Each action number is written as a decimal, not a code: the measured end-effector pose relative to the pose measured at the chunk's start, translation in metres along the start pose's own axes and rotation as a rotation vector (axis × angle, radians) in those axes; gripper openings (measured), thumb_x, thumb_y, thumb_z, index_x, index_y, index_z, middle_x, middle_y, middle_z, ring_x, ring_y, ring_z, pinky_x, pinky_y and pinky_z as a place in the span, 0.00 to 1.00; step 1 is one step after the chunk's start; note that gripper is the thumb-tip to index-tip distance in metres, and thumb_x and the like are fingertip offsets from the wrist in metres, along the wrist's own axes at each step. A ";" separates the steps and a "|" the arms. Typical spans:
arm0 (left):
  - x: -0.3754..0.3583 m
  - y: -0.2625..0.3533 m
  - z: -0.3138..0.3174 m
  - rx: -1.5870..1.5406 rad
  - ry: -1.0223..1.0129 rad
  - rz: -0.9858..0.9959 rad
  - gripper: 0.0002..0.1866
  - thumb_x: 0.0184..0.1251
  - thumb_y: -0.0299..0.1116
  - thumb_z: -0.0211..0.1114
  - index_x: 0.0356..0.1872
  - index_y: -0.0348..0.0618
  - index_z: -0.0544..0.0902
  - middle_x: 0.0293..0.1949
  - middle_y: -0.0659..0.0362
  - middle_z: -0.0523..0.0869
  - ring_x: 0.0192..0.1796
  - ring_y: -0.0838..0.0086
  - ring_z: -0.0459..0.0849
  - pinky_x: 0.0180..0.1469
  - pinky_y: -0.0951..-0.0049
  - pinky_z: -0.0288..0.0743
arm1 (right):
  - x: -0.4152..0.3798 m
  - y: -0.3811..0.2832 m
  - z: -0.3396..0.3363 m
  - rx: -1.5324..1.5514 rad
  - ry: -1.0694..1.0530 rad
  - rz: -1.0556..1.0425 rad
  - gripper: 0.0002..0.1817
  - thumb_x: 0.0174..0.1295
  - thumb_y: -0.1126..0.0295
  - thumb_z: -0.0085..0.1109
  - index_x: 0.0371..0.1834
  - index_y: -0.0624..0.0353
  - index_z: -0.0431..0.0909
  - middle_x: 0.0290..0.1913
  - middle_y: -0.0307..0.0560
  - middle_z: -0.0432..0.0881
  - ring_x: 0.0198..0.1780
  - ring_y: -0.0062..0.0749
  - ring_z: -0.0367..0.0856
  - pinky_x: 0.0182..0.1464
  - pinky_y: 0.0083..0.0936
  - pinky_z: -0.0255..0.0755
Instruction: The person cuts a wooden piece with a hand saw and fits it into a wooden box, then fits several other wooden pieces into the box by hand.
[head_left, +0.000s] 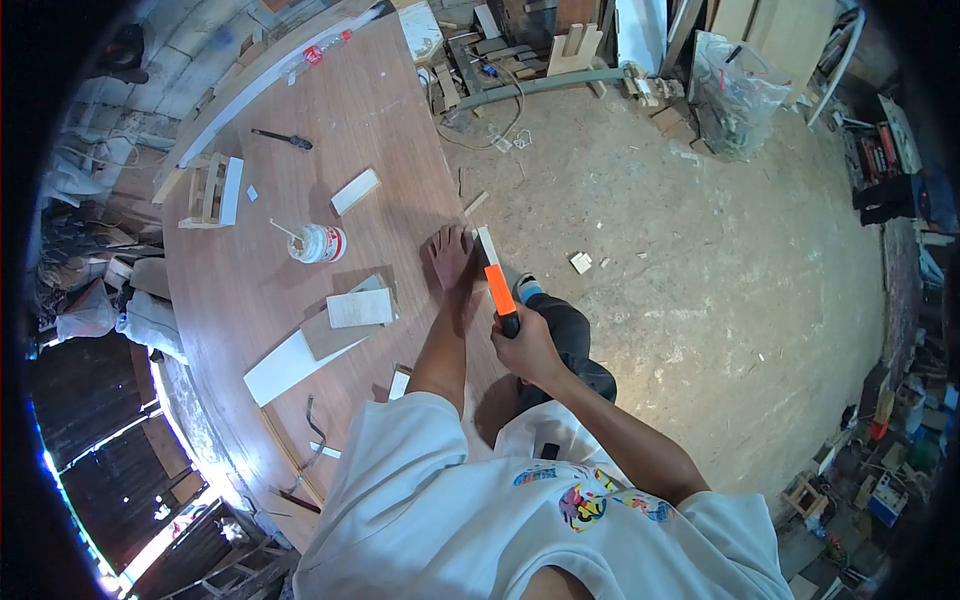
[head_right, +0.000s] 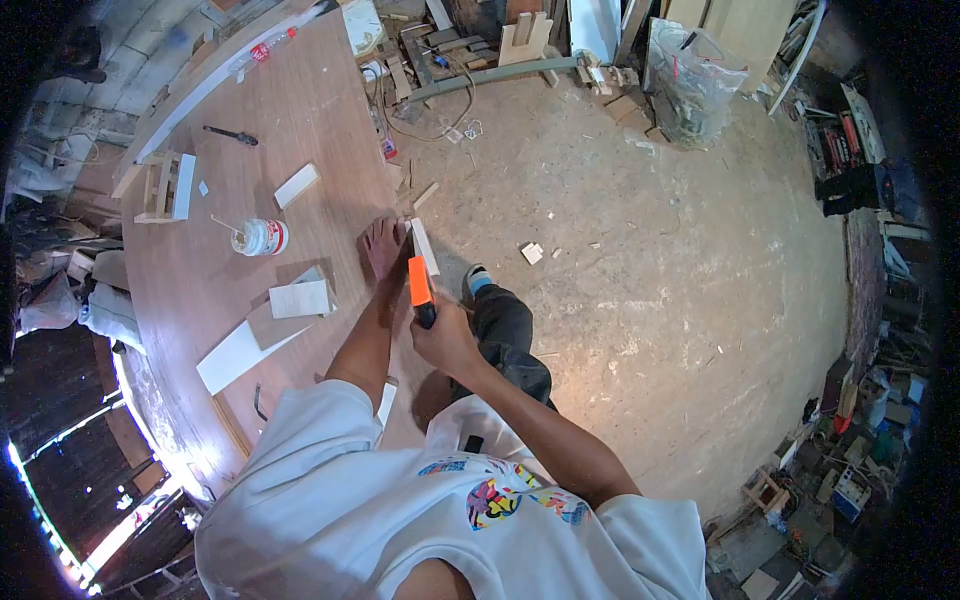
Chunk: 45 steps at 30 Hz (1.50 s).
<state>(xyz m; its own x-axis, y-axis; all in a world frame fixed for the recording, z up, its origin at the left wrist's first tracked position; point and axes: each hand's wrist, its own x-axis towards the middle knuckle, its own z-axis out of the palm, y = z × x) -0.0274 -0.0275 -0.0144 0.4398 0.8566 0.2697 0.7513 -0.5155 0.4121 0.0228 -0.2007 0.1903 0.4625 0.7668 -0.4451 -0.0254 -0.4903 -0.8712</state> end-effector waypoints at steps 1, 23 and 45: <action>0.000 0.001 -0.001 -0.001 -0.004 -0.002 0.12 0.67 0.44 0.54 0.37 0.47 0.78 0.42 0.57 0.77 0.50 0.61 0.74 0.56 0.55 0.65 | -0.010 -0.011 -0.004 -0.001 -0.001 0.005 0.05 0.51 0.80 0.57 0.29 0.65 0.70 0.22 0.42 0.70 0.27 0.22 0.69 0.32 0.23 0.67; 0.001 0.007 -0.009 0.014 -0.027 0.021 0.13 0.67 0.44 0.53 0.37 0.47 0.78 0.42 0.58 0.78 0.50 0.61 0.74 0.57 0.57 0.64 | -0.016 -0.024 -0.012 0.026 -0.026 0.020 0.06 0.53 0.76 0.57 0.30 0.65 0.70 0.20 0.39 0.69 0.24 0.22 0.68 0.29 0.25 0.65; 0.004 0.010 -0.016 -0.073 -0.101 -0.021 0.14 0.66 0.43 0.52 0.40 0.44 0.77 0.45 0.55 0.77 0.53 0.59 0.72 0.60 0.56 0.59 | 0.028 -0.032 -0.016 0.237 -0.159 0.141 0.06 0.58 0.74 0.53 0.33 0.61 0.66 0.18 0.36 0.68 0.16 0.19 0.69 0.17 0.22 0.63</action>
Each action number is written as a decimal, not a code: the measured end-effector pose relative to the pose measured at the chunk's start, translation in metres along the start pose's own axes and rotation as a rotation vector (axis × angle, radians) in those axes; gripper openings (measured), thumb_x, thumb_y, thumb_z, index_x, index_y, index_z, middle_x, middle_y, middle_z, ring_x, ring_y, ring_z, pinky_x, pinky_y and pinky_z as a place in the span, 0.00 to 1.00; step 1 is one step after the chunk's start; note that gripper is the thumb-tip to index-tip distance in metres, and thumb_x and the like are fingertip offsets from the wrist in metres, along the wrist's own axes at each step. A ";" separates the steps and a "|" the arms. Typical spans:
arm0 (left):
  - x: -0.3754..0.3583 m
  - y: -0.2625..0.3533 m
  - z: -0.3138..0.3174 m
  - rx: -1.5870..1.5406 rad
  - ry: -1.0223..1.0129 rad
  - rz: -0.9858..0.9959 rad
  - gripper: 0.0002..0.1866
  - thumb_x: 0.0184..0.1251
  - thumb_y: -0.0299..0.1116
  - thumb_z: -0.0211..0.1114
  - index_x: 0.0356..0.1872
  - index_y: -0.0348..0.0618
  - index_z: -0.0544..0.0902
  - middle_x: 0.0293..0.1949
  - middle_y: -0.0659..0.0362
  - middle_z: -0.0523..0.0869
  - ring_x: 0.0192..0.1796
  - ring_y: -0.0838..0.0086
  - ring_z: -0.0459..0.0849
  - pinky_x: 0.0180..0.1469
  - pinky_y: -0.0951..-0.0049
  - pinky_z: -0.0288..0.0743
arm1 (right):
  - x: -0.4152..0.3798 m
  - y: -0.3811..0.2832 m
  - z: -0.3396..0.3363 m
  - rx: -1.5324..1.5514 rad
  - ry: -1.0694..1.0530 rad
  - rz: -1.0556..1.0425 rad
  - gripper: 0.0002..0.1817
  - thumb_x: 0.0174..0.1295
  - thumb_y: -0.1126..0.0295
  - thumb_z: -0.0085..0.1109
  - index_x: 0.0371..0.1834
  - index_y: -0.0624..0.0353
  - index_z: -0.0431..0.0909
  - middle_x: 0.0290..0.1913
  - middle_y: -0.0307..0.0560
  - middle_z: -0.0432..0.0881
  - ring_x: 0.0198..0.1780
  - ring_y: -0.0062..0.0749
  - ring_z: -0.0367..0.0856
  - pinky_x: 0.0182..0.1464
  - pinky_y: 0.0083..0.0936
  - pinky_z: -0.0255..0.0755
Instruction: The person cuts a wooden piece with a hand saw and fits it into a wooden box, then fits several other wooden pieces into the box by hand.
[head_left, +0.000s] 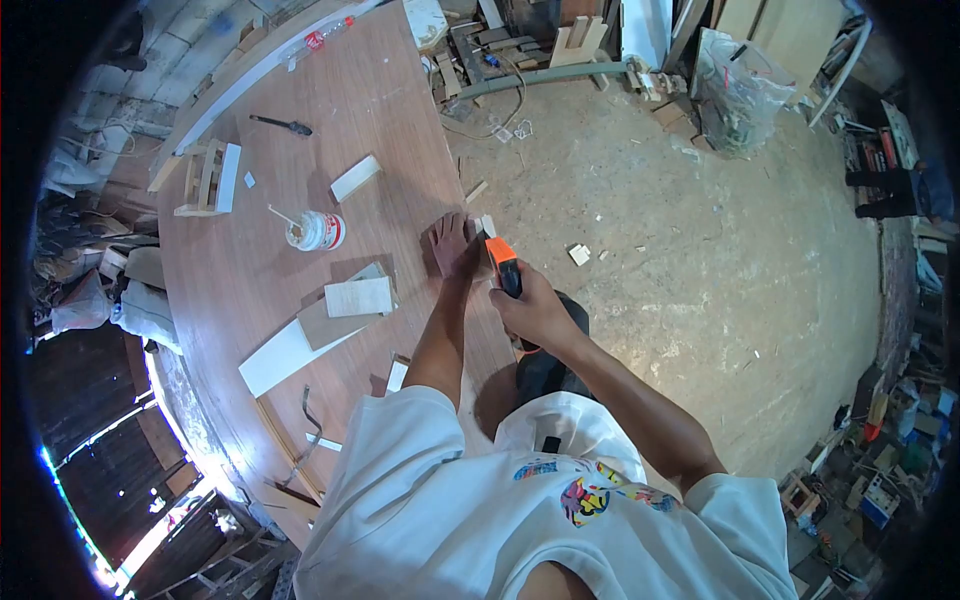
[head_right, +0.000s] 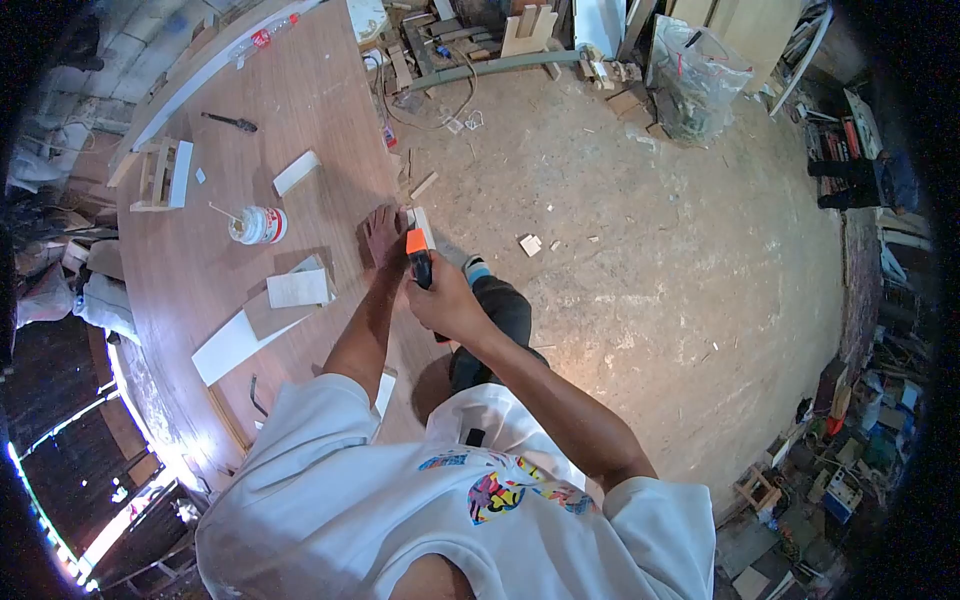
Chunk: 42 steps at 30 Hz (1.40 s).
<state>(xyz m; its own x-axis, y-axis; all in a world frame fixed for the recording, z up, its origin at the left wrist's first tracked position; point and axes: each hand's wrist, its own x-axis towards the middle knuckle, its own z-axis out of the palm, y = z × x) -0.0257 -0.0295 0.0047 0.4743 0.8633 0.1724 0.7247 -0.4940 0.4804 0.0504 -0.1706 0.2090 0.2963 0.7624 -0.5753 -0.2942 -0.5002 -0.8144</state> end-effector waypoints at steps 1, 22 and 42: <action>-0.007 -0.001 0.001 0.003 -0.008 -0.007 0.14 0.66 0.43 0.52 0.40 0.44 0.77 0.45 0.55 0.77 0.53 0.59 0.72 0.60 0.56 0.59 | -0.004 0.003 0.000 -0.049 0.016 -0.049 0.06 0.58 0.74 0.53 0.33 0.61 0.66 0.18 0.36 0.67 0.16 0.19 0.68 0.17 0.21 0.63; -0.001 0.004 0.000 0.020 0.032 0.016 0.12 0.66 0.41 0.54 0.37 0.45 0.79 0.43 0.57 0.78 0.52 0.62 0.73 0.57 0.58 0.62 | -0.084 -0.058 -0.006 -0.011 -0.008 -0.042 0.07 0.57 0.77 0.52 0.38 0.63 0.67 0.27 0.38 0.68 0.29 0.20 0.67 0.31 0.20 0.64; -0.005 -0.005 0.004 0.077 0.015 0.045 0.13 0.66 0.43 0.53 0.38 0.45 0.78 0.44 0.55 0.78 0.52 0.61 0.72 0.57 0.58 0.61 | 0.017 -0.001 0.007 -0.057 0.013 -0.074 0.09 0.56 0.75 0.51 0.40 0.62 0.66 0.19 0.36 0.67 0.15 0.20 0.69 0.17 0.23 0.64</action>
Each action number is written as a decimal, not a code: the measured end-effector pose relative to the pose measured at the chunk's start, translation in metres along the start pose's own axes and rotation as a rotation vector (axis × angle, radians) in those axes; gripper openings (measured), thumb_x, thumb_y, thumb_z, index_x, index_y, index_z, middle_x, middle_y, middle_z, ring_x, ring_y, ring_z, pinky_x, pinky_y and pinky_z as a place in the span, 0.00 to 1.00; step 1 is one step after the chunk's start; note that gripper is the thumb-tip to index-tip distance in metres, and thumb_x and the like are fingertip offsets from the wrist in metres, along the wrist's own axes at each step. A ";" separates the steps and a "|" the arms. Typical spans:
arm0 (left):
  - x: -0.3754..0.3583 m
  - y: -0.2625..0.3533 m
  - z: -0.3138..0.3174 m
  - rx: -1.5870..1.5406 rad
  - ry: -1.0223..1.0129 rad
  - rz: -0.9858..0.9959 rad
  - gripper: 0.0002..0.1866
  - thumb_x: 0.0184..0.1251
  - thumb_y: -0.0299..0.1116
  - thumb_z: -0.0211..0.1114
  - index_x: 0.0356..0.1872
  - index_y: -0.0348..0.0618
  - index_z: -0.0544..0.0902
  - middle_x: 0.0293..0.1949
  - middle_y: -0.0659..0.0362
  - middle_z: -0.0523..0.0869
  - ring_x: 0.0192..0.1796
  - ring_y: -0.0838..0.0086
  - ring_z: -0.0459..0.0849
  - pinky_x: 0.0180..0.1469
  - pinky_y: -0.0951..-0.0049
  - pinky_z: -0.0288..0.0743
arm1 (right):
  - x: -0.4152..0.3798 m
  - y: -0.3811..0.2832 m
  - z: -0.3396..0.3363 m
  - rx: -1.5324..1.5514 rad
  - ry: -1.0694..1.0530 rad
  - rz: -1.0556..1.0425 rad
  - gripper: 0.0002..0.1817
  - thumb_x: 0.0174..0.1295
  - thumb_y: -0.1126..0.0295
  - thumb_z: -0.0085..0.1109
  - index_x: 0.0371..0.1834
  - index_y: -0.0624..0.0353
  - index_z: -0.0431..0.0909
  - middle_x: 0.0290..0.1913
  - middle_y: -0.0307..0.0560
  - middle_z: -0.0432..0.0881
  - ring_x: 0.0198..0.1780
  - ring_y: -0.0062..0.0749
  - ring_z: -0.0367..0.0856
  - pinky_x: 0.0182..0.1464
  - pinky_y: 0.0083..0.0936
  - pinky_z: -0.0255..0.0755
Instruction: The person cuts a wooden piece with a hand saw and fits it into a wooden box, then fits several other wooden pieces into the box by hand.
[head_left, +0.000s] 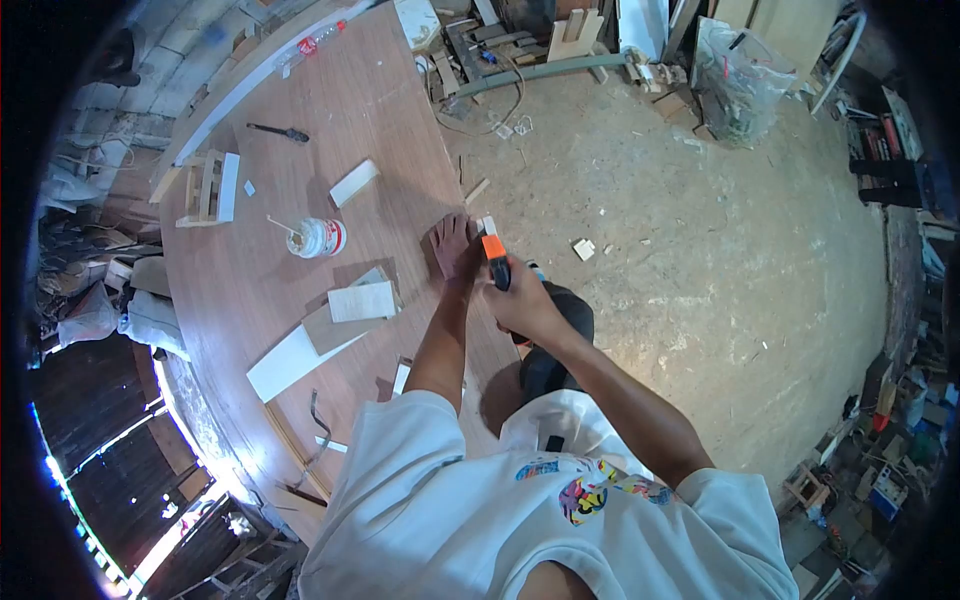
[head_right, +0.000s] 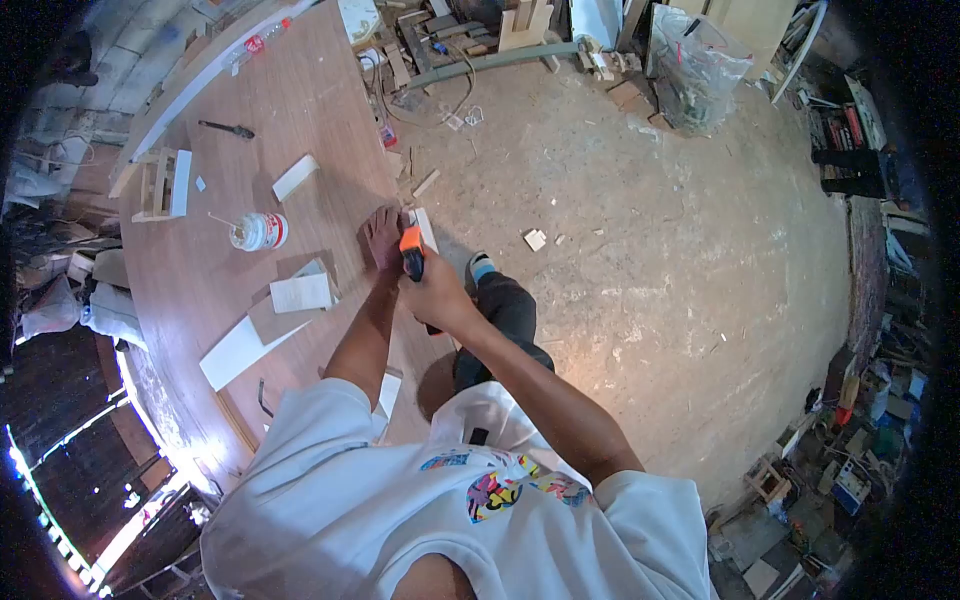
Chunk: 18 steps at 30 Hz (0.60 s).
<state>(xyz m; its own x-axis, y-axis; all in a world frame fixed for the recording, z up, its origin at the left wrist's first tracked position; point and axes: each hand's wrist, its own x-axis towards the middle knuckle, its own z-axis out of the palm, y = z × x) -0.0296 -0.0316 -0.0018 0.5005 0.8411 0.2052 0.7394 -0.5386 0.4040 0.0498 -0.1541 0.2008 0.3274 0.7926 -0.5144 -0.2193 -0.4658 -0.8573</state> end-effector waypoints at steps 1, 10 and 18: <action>-0.001 0.000 -0.002 -0.039 0.011 0.035 0.13 0.66 0.43 0.53 0.38 0.45 0.78 0.43 0.55 0.78 0.52 0.61 0.72 0.57 0.58 0.61 | -0.008 -0.020 -0.002 0.038 -0.044 0.044 0.09 0.57 0.75 0.51 0.40 0.62 0.65 0.19 0.35 0.66 0.15 0.20 0.68 0.17 0.23 0.64; 0.007 0.007 -0.003 -0.035 0.033 -0.002 0.11 0.66 0.41 0.54 0.36 0.45 0.78 0.42 0.57 0.78 0.51 0.61 0.73 0.57 0.57 0.62 | -0.071 -0.033 -0.020 0.059 -0.028 0.020 0.07 0.57 0.77 0.49 0.38 0.61 0.65 0.17 0.36 0.66 0.12 0.20 0.67 0.13 0.21 0.61; 0.011 0.005 -0.003 -0.088 0.010 0.031 0.12 0.66 0.43 0.54 0.36 0.45 0.77 0.43 0.56 0.77 0.52 0.60 0.72 0.59 0.57 0.61 | 0.005 0.064 0.014 -0.105 0.213 -0.372 0.06 0.52 0.77 0.54 0.32 0.63 0.70 0.18 0.38 0.68 0.17 0.22 0.66 0.20 0.24 0.62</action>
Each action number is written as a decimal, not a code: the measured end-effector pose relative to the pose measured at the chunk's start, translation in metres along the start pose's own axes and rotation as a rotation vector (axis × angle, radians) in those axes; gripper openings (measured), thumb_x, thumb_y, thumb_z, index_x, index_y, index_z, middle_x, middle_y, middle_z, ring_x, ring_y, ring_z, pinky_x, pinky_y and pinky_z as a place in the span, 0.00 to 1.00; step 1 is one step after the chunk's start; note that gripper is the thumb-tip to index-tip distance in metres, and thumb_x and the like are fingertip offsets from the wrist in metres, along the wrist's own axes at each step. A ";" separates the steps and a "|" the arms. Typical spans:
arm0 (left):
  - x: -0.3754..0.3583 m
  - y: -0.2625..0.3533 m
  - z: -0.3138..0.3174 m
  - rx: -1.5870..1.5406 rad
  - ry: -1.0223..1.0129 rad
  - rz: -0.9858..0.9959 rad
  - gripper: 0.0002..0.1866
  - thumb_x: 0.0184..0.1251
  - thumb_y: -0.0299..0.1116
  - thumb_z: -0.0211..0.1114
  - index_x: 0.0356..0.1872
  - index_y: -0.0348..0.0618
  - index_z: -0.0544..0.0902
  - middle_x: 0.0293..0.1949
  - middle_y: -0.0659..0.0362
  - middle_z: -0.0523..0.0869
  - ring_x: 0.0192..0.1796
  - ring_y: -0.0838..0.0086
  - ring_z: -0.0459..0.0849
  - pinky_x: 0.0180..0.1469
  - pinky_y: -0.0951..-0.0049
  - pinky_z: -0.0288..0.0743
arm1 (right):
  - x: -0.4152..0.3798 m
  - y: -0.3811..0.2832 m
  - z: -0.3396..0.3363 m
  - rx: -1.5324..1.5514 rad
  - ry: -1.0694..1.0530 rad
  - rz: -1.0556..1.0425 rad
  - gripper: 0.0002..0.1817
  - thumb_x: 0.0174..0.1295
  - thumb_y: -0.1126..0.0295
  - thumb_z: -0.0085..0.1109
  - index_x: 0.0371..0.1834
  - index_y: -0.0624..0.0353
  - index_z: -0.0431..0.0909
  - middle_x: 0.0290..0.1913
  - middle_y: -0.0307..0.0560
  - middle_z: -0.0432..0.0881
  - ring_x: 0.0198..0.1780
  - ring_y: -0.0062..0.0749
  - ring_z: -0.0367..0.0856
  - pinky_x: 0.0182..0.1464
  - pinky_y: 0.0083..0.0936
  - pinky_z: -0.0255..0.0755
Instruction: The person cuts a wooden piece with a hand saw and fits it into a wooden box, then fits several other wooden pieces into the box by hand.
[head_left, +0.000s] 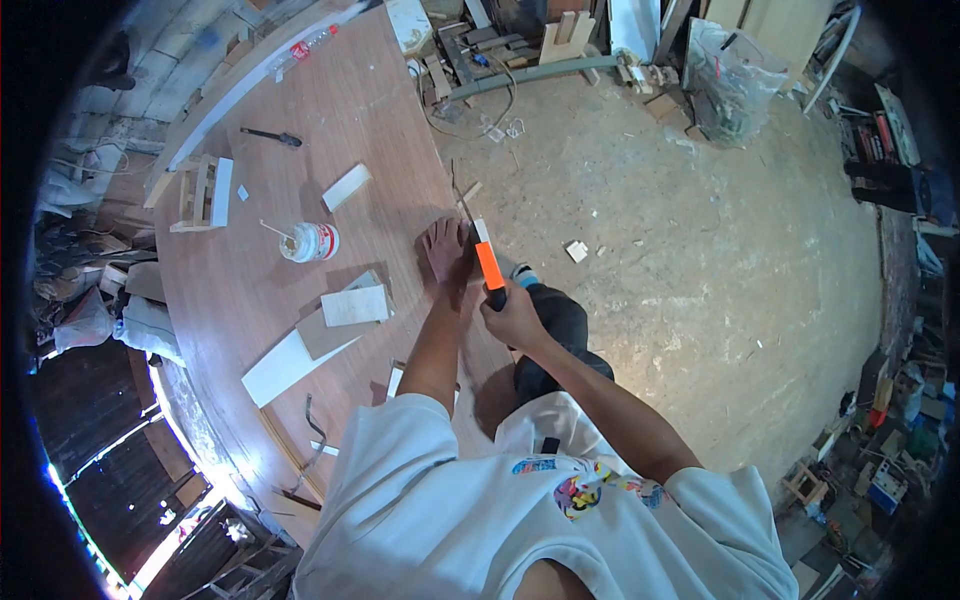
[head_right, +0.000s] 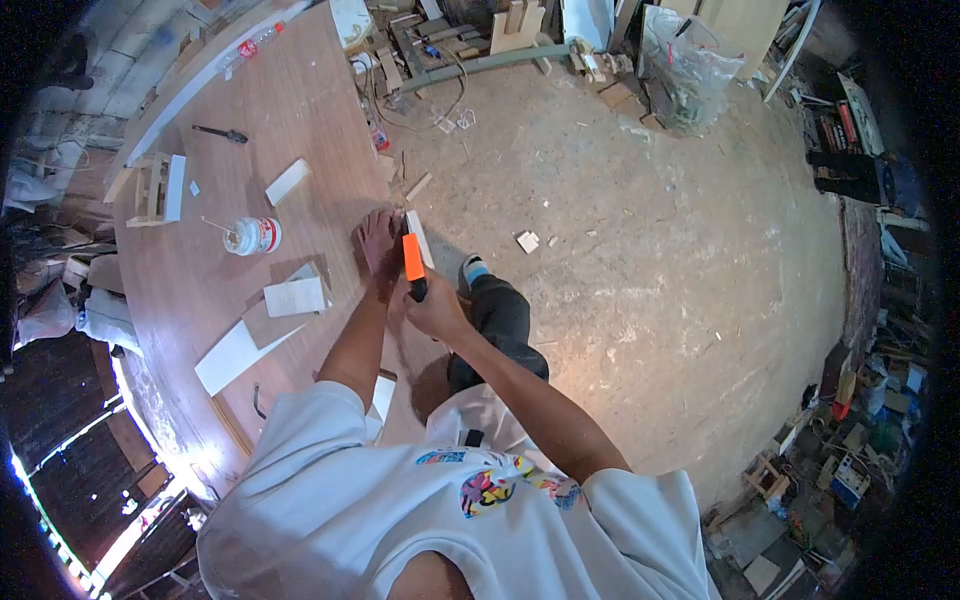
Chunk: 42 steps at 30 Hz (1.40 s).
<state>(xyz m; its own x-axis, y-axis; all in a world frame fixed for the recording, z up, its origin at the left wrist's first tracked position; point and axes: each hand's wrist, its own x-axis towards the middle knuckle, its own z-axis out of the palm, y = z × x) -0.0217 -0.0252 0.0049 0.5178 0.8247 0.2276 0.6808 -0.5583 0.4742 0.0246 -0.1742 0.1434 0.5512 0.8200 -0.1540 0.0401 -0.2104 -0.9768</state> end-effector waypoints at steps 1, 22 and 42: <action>0.000 0.000 0.000 0.003 0.014 -0.007 0.12 0.66 0.43 0.54 0.36 0.45 0.77 0.43 0.56 0.77 0.52 0.60 0.72 0.59 0.57 0.60 | 0.007 -0.004 0.001 0.008 0.001 -0.007 0.06 0.52 0.77 0.54 0.32 0.63 0.70 0.18 0.38 0.68 0.17 0.22 0.66 0.20 0.24 0.62; -0.015 -0.009 0.011 0.086 0.045 -0.005 0.11 0.66 0.42 0.55 0.37 0.46 0.79 0.42 0.57 0.78 0.51 0.60 0.73 0.58 0.57 0.62 | -0.027 0.004 -0.014 -0.048 -0.075 0.136 0.06 0.53 0.78 0.55 0.32 0.61 0.68 0.19 0.38 0.66 0.21 0.19 0.67 0.23 0.23 0.63; -0.005 -0.008 0.009 0.113 0.007 -0.074 0.12 0.67 0.43 0.54 0.39 0.48 0.79 0.43 0.59 0.79 0.51 0.63 0.74 0.56 0.57 0.64 | -0.048 -0.081 -0.042 0.006 -0.175 0.217 0.05 0.53 0.80 0.53 0.31 0.61 0.68 0.24 0.35 0.67 0.27 0.18 0.67 0.30 0.21 0.64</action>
<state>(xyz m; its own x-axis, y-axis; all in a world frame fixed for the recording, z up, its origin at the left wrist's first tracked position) -0.0252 -0.0257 -0.0077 0.4607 0.8645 0.2012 0.7713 -0.5021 0.3911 0.0300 -0.2194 0.2360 0.3937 0.8360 -0.3823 -0.0683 -0.3881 -0.9191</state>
